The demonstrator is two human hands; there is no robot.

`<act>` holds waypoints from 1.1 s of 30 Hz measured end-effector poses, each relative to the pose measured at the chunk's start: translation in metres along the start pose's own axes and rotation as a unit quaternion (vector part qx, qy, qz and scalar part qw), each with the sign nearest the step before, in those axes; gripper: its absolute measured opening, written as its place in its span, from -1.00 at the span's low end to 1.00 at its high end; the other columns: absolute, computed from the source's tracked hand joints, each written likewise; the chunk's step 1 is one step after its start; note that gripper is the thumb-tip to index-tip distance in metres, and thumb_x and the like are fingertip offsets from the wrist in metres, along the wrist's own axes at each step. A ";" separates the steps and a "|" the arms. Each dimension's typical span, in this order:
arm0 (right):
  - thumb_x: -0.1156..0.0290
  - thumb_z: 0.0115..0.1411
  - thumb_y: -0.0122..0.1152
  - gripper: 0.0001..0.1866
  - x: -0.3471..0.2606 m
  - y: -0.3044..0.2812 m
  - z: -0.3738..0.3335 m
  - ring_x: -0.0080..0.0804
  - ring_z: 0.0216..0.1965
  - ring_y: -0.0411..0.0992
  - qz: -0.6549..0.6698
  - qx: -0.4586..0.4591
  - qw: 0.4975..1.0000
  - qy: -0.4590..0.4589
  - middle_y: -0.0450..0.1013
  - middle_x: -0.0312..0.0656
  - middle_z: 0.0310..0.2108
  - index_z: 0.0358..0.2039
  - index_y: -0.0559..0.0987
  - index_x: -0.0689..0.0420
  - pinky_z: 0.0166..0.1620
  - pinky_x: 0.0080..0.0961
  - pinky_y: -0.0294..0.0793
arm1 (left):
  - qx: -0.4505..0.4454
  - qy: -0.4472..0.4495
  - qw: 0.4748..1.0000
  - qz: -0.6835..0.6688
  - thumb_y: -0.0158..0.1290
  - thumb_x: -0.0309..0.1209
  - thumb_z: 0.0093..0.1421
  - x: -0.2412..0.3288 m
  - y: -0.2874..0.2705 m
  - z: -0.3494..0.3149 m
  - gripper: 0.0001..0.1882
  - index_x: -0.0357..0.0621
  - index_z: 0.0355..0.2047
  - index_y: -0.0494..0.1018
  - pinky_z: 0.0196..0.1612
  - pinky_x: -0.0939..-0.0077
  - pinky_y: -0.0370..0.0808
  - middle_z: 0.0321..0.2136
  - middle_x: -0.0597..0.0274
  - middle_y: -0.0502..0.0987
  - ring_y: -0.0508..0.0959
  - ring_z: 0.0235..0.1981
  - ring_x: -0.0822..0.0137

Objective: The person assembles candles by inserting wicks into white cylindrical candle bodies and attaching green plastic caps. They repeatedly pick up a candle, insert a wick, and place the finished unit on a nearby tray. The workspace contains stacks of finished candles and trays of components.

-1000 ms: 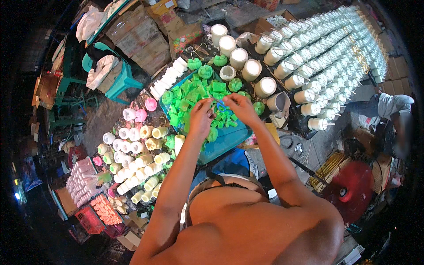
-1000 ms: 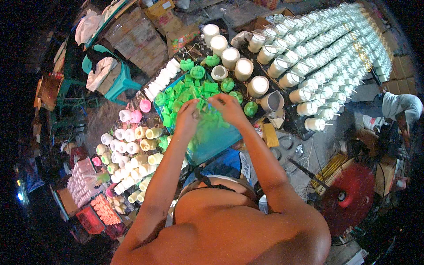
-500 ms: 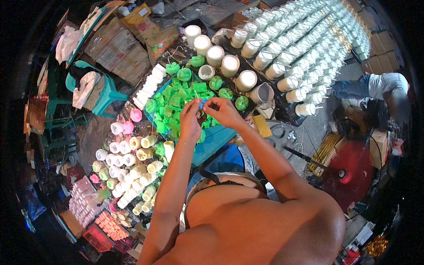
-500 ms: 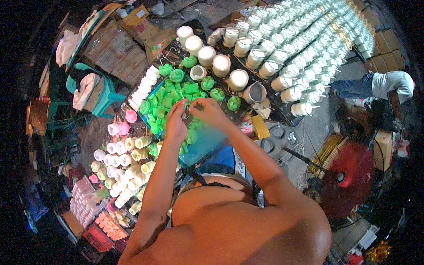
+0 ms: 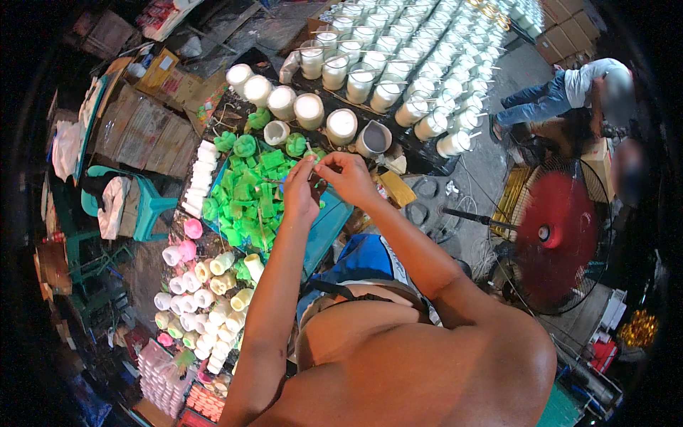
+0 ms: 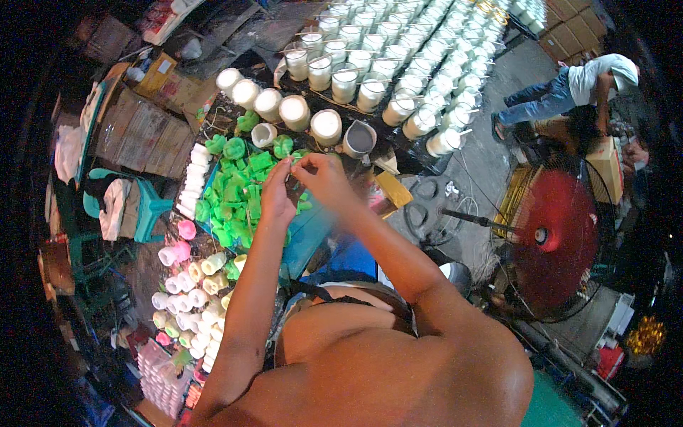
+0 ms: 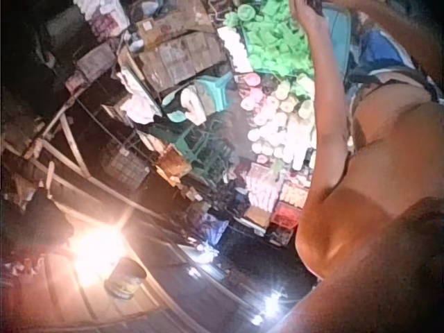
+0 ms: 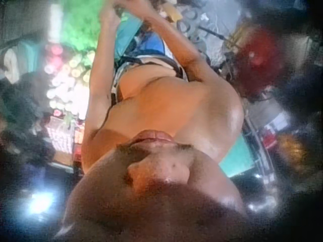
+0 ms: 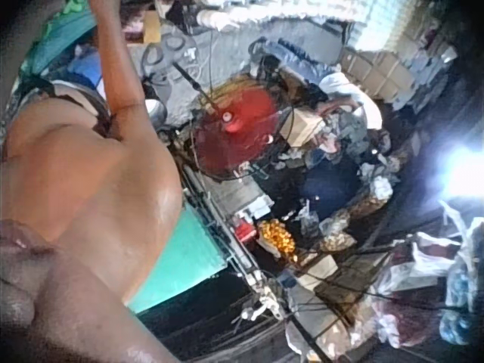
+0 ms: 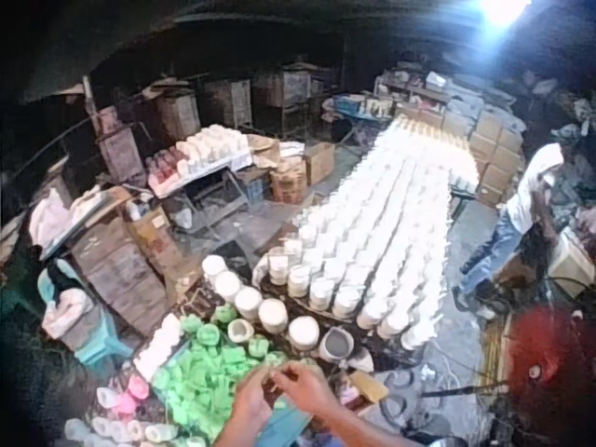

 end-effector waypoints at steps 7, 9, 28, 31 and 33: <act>0.29 0.27 0.32 -0.77 0.043 -0.057 -0.024 -0.61 -0.40 0.48 0.070 0.104 0.987 0.097 0.59 -0.31 -0.43 -0.27 0.67 0.21 -0.30 -0.58 0.44 | -0.070 -0.012 0.997 0.013 0.18 -0.33 0.32 -0.052 0.059 0.012 -0.83 -0.15 -0.19 0.56 -0.36 0.68 0.33 -0.39 0.43 0.55 0.43 -0.42 0.58; 0.20 0.24 0.34 -0.69 0.060 -0.075 -0.030 -0.49 -0.42 0.53 0.110 0.142 0.979 0.097 0.60 -0.23 -0.47 -0.27 0.68 0.23 -0.31 -0.44 0.49 | -0.052 -0.024 0.998 0.020 0.18 -0.35 0.32 -0.063 0.069 0.013 -0.83 -0.18 -0.18 0.55 -0.38 0.67 0.31 -0.43 0.46 0.50 0.36 -0.47 0.59; 0.37 0.24 0.24 -0.88 0.061 -0.090 -0.034 -0.03 -0.33 0.57 -0.344 0.239 0.898 -0.135 0.57 -0.13 -0.28 -0.24 0.61 0.09 -0.28 -0.19 0.57 | 0.068 -0.092 0.986 -0.122 -0.15 -0.33 0.44 -0.054 -0.017 0.020 -0.83 -0.11 -0.14 0.40 -0.10 0.15 0.44 -0.57 0.42 0.18 0.26 -0.49 0.40; 0.47 0.20 0.22 -0.88 0.039 -0.034 0.008 -0.01 -0.13 0.54 -0.288 0.083 0.922 -0.246 0.52 -0.07 -0.17 -0.25 0.60 0.14 -0.17 -0.17 0.55 | 0.079 -0.090 0.985 -0.122 -0.17 -0.32 0.45 -0.048 -0.025 0.005 -0.81 -0.11 -0.12 0.39 -0.09 0.16 0.43 -0.57 0.42 0.17 0.26 -0.47 0.41; 0.32 0.21 0.19 -0.79 0.078 -0.011 0.048 0.02 -0.01 0.50 -0.364 0.030 0.898 -0.247 0.53 -0.03 -0.09 -0.21 0.63 0.14 -0.05 -0.10 0.53 | 0.096 -0.081 0.986 -0.110 -0.18 -0.29 0.47 -0.041 -0.028 -0.006 -0.80 -0.11 -0.11 0.38 -0.10 0.16 0.43 -0.56 0.42 0.17 0.26 -0.47 0.41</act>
Point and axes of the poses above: each hand's wrist, its own z-axis towards the middle knuckle, its own y-axis out of the palm, x = y × z, the point moved 2 cm from there along z, towards the middle knuckle
